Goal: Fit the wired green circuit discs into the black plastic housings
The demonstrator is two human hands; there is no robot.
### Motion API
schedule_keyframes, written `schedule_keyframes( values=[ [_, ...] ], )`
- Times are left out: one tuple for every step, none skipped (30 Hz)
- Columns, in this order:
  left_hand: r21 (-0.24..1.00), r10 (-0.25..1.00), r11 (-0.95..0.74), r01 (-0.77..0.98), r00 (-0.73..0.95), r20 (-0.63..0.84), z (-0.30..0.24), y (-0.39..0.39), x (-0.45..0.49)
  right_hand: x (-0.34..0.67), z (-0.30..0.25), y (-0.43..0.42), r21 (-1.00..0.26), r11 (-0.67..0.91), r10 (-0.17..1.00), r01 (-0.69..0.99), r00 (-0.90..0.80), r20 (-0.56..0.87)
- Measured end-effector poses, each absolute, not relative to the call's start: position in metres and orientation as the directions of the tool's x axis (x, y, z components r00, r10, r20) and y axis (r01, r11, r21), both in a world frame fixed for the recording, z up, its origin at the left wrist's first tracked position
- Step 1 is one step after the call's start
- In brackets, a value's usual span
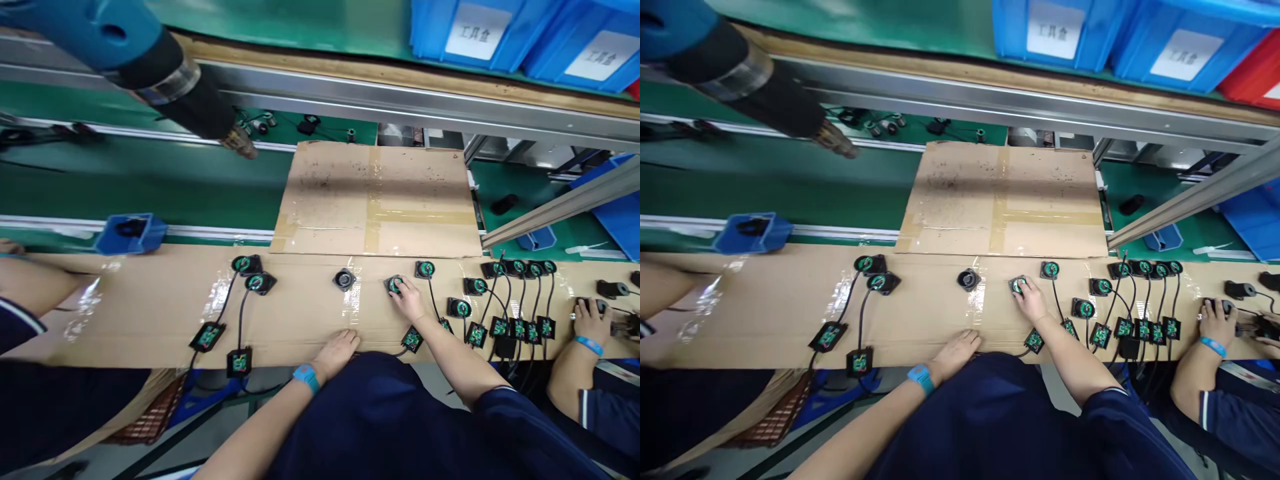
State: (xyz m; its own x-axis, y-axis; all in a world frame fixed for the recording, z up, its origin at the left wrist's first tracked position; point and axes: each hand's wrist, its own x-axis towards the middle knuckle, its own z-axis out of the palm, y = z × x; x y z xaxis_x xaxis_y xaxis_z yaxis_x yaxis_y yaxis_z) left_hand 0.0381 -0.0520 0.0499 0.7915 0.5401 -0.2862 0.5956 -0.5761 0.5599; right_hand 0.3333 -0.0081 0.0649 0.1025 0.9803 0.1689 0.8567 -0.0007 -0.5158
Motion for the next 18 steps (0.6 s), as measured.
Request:
schedule_keyframes(
  values=[
    [0.552,0.526,-0.597,0.582,0.804,-0.278,0.048,-0.053,0.037,0.334,0.066,-0.008,-0.519,0.005,0.976,0.855,0.109,0.188],
    [0.547,0.514,-0.615,0.569,0.814,-0.269,0.047,-0.054,0.036,0.333,0.068,-0.008,-0.524,0.012,0.971,0.852,0.114,0.208],
    [0.543,0.506,-0.628,0.557,0.823,-0.258,0.046,-0.055,0.034,0.333,0.070,-0.008,-0.533,0.022,0.966,0.846,0.119,0.229],
    [0.541,0.504,-0.636,0.549,0.828,-0.247,0.046,-0.057,0.032,0.331,0.071,-0.008,-0.539,0.027,0.958,0.842,0.132,0.253],
    [0.540,0.508,-0.641,0.546,0.829,-0.235,0.046,-0.059,0.029,0.330,0.072,-0.008,-0.539,0.017,0.948,0.842,0.157,0.276],
    [0.538,0.516,-0.642,0.546,0.827,-0.224,0.046,-0.061,0.026,0.328,0.072,-0.007,-0.537,-0.002,0.936,0.843,0.191,0.296],
    [0.536,0.525,-0.642,0.548,0.824,-0.212,0.046,-0.062,0.022,0.327,0.072,-0.005,-0.518,-0.054,0.916,0.854,0.248,0.314],
    [0.534,0.536,-0.641,0.551,0.820,-0.201,0.046,-0.062,0.017,0.325,0.071,-0.003,-0.500,-0.094,0.905,0.861,0.283,0.317],
    [0.530,0.550,-0.639,0.557,0.813,-0.191,0.047,-0.061,0.012,0.322,0.071,0.000,-0.491,-0.105,0.903,0.865,0.290,0.318],
    [0.524,0.567,-0.635,0.567,0.803,-0.182,0.048,-0.060,0.005,0.320,0.072,0.002,-0.481,-0.104,0.904,0.871,0.284,0.320],
    [0.517,0.586,-0.629,0.581,0.791,-0.175,0.050,-0.059,-0.003,0.317,0.074,0.004,-0.474,-0.088,0.907,0.876,0.268,0.326],
    [0.509,0.609,-0.619,0.598,0.775,-0.169,0.053,-0.058,-0.013,0.313,0.078,0.004,-0.466,-0.080,0.902,0.881,0.263,0.343],
    [0.501,0.634,-0.607,0.617,0.756,-0.164,0.056,-0.057,-0.024,0.309,0.083,0.003,-0.453,-0.101,0.886,0.886,0.287,0.364],
    [0.495,0.659,-0.592,0.636,0.736,-0.157,0.061,-0.058,-0.038,0.304,0.088,0.002,-0.439,-0.142,0.864,0.887,0.328,0.381],
    [0.491,0.682,-0.577,0.652,0.716,-0.148,0.066,-0.059,-0.052,0.297,0.093,0.000,-0.428,-0.192,0.841,0.883,0.373,0.393],
    [0.489,0.705,-0.562,0.667,0.695,-0.138,0.073,-0.060,-0.067,0.290,0.098,-0.003,-0.419,-0.236,0.822,0.877,0.410,0.396],
    [0.487,0.727,-0.547,0.681,0.675,-0.126,0.080,-0.062,-0.083,0.282,0.103,-0.005,-0.414,-0.265,0.812,0.871,0.434,0.392],
    [0.486,0.747,-0.534,0.692,0.655,-0.111,0.088,-0.064,-0.098,0.274,0.107,-0.006,-0.412,-0.277,0.811,0.868,0.441,0.385]
  ],
)
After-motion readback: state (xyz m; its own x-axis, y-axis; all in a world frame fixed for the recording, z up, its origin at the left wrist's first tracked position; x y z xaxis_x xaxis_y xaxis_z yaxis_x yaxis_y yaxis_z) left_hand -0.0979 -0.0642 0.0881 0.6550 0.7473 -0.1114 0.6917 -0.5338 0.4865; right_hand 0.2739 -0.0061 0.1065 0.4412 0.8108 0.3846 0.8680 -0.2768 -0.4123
